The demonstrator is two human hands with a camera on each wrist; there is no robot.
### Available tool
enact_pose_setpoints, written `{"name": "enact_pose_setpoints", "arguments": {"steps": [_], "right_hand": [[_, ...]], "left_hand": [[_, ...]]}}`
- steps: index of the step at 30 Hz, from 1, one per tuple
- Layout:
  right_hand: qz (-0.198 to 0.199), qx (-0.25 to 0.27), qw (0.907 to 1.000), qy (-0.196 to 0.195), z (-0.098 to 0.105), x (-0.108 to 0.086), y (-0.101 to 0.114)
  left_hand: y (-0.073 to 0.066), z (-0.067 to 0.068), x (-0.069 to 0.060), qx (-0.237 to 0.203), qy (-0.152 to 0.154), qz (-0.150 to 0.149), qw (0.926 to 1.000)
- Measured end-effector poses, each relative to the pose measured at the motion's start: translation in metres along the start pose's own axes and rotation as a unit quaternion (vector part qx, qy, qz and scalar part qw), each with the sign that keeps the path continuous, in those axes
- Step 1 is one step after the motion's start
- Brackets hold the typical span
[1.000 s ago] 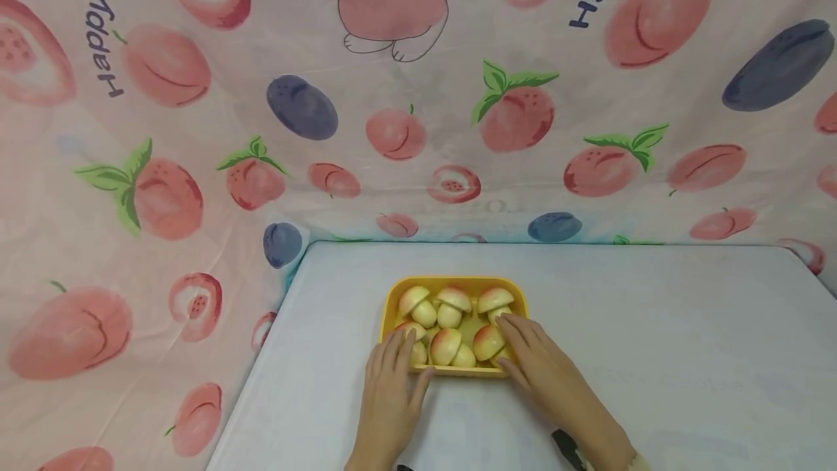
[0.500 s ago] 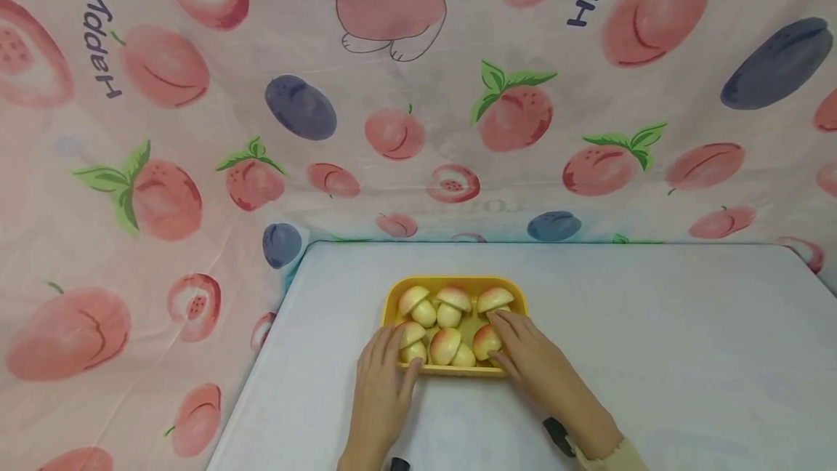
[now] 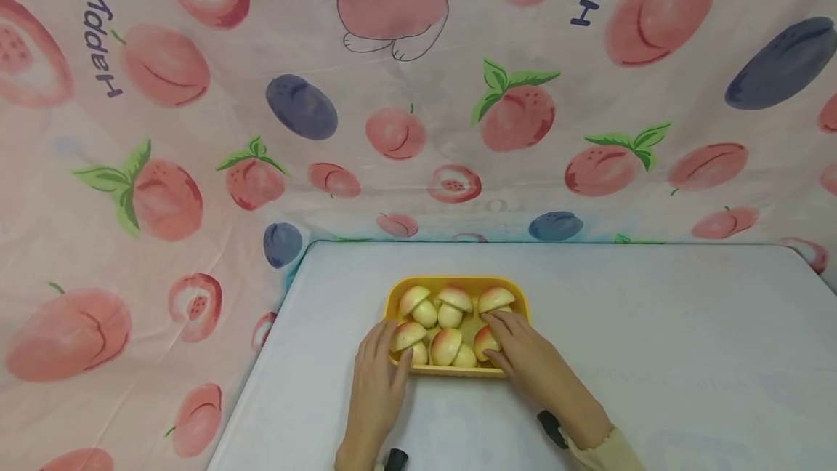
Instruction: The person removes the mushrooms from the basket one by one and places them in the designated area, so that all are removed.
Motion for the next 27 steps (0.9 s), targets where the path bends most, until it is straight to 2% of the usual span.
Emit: {"name": "enact_pose_setpoints", "arguments": {"steps": [14,23,27], "right_hand": [[-0.002,0.012,0.9992,0.039,0.000,0.005,0.002],[0.002,0.024,0.9984,0.052,0.004,0.008,0.002],[-0.002,0.028,0.9982,0.054,0.003,0.009,0.000]], "left_hand": [[0.015,-0.006,0.007,-0.074,-0.003,0.060,0.9954],[0.023,-0.012,0.007,-0.150,-0.025,0.070,0.9859],[0.028,-0.017,0.006,-0.184,-0.035,0.075,0.9794]]}}
Point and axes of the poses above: each hand's wrist, its own x-axis towards the middle knuckle, its own z-axis out of the back of the hand, y = z × x, the point moved 3 cm from there along x, towards the middle knuckle, and after that the axes turned 8 degrees about -z, right-handed, at the moved point
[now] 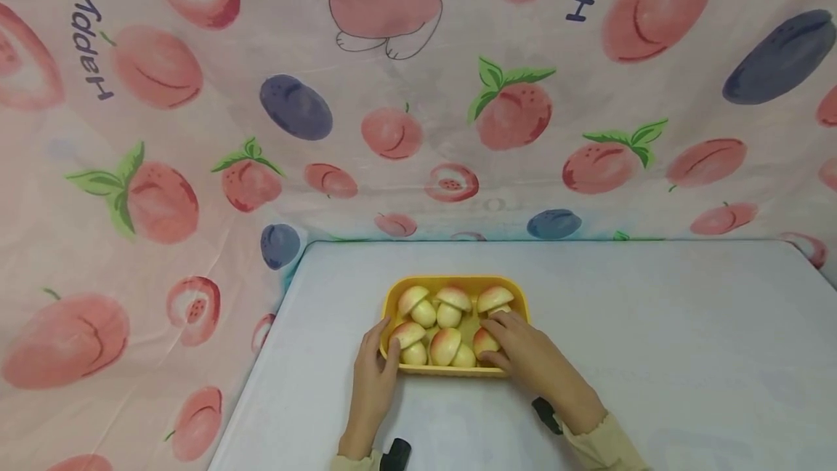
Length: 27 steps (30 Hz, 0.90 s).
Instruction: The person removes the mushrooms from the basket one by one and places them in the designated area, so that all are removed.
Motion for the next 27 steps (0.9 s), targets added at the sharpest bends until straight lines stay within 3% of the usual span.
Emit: {"name": "enact_pose_setpoints", "arguments": {"steps": [7,15,27], "right_hand": [[-0.016,0.002,0.9999,0.004,0.001,0.001,-0.002],[-0.011,0.001,0.9999,-0.003,0.002,0.000,-0.002],[-0.006,0.009,0.9999,-0.002,0.001,0.001,0.000]], "left_hand": [[0.009,-0.005,-0.001,-0.038,-0.019,0.000,0.9991],[0.011,-0.009,-0.002,-0.038,-0.034,-0.014,0.9986],[0.013,-0.008,-0.004,-0.044,-0.046,-0.012,0.9979]]}}
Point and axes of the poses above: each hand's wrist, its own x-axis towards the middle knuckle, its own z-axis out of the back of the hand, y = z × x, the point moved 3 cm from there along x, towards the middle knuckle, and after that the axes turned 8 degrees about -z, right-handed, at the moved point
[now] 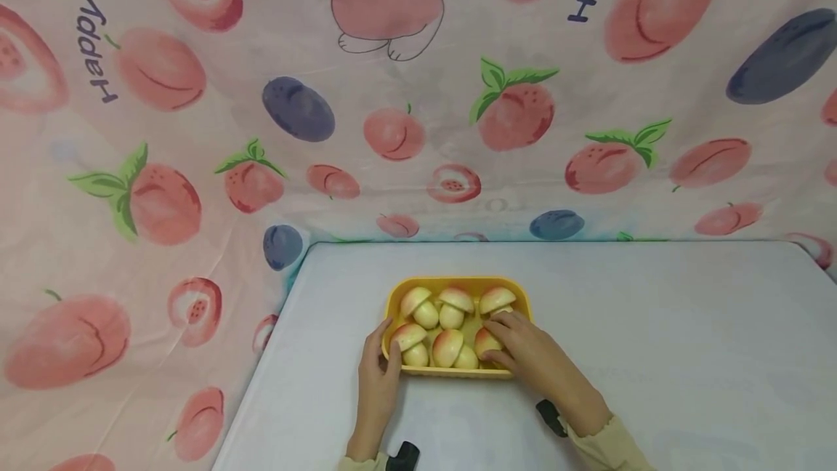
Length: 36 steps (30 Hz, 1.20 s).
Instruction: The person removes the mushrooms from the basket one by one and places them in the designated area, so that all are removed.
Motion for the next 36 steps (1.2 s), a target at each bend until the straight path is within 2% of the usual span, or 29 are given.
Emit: {"name": "enact_pose_setpoints", "arguments": {"steps": [2,9,14,22,26,33,36], "right_hand": [[0.001,-0.003,1.0000,-0.005,0.000,0.000,0.000],[0.014,-0.013,0.9994,-0.030,0.002,-0.001,0.000],[0.019,-0.011,0.9989,-0.041,0.005,0.000,0.000],[0.021,-0.003,0.9981,-0.057,0.009,0.000,0.001],[0.025,-0.003,0.9973,-0.068,0.010,-0.001,0.001],[0.019,-0.003,0.9972,-0.073,0.016,-0.001,0.003],[0.019,-0.005,0.9969,-0.076,0.019,-0.001,0.003]], "left_hand": [[0.000,0.000,0.000,-0.001,0.000,0.000,1.0000],[-0.039,0.007,0.003,-0.012,-0.010,0.012,0.9998],[-0.039,0.006,0.002,-0.017,-0.016,0.016,0.9996],[-0.042,0.008,0.004,-0.018,-0.006,0.019,0.9996],[-0.037,0.007,0.004,-0.012,-0.001,0.018,0.9998],[-0.007,0.001,0.001,-0.003,-0.003,0.022,0.9997],[-0.002,0.001,0.000,-0.006,-0.002,0.015,0.9999]]}}
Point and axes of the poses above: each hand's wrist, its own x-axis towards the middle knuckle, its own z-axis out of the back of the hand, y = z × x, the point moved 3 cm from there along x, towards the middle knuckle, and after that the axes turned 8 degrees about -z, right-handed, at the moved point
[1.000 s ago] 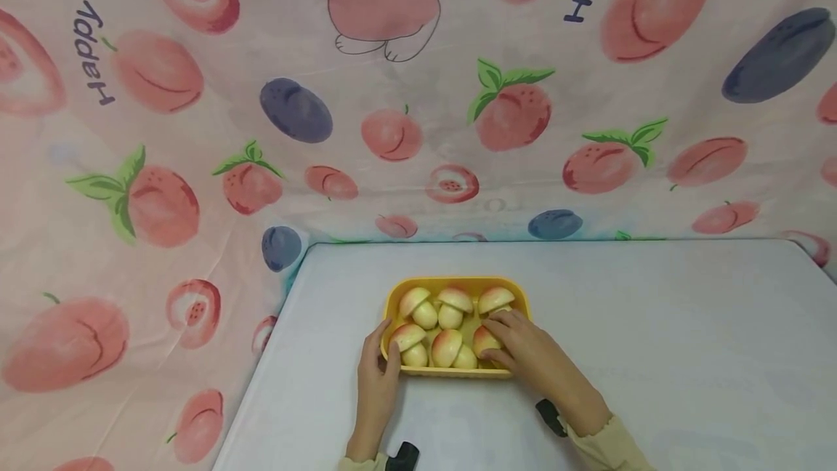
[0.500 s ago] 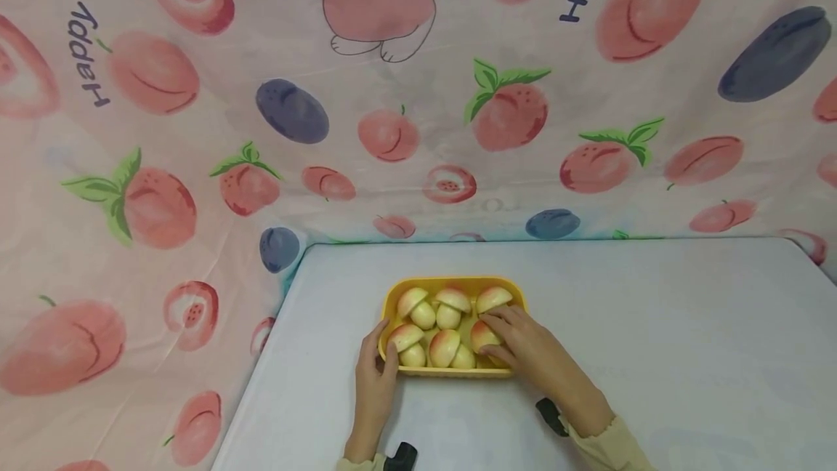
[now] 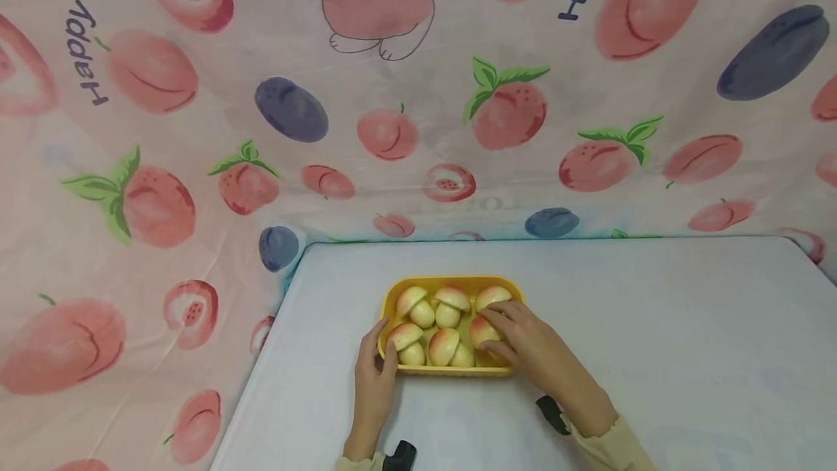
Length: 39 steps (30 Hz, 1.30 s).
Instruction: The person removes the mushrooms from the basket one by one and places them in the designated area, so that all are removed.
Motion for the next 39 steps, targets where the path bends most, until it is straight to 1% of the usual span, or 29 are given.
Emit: {"name": "enact_pose_setpoints", "arguments": {"steps": [4,7,10,14,17,19,23,25,28,32,39], "right_hand": [[0.003,0.000,1.0000,-0.006,0.003,0.000,-0.001],[0.006,0.001,0.9999,-0.013,0.005,-0.001,-0.002],[0.012,0.003,0.9997,-0.023,0.008,-0.001,-0.003],[0.012,0.003,0.9994,-0.031,0.011,-0.001,-0.004],[0.006,0.006,0.9995,-0.032,0.013,-0.001,-0.006],[0.003,0.005,0.9995,-0.032,0.014,-0.002,-0.007],[-0.001,0.005,0.9993,-0.036,0.018,-0.004,-0.010],[-0.003,0.006,0.9991,-0.042,0.019,-0.005,-0.012],[-0.009,0.002,0.9990,-0.044,0.022,-0.006,-0.015],[-0.020,0.001,0.9989,-0.042,0.026,-0.007,-0.017],[-0.015,0.005,0.9982,-0.058,0.032,-0.009,-0.020]], "left_hand": [[0.002,0.001,0.000,-0.007,0.001,-0.014,0.9999],[0.003,0.001,0.000,-0.010,0.002,-0.019,0.9998],[0.003,0.002,0.000,-0.012,0.001,-0.012,0.9999],[0.003,0.002,0.000,-0.008,-0.004,0.007,0.9999],[-0.002,0.002,0.001,-0.009,-0.005,0.018,0.9998],[-0.010,0.003,0.001,-0.014,-0.003,0.020,0.9997],[-0.028,0.006,0.001,-0.019,0.005,0.010,0.9998],[-0.034,0.008,0.001,-0.022,0.007,0.004,0.9997],[-0.037,0.007,0.001,-0.030,0.007,-0.001,0.9995],[-0.035,0.006,0.001,-0.035,0.007,0.003,0.9994],[-0.035,0.006,0.001,-0.035,0.006,0.000,0.9994]]}}
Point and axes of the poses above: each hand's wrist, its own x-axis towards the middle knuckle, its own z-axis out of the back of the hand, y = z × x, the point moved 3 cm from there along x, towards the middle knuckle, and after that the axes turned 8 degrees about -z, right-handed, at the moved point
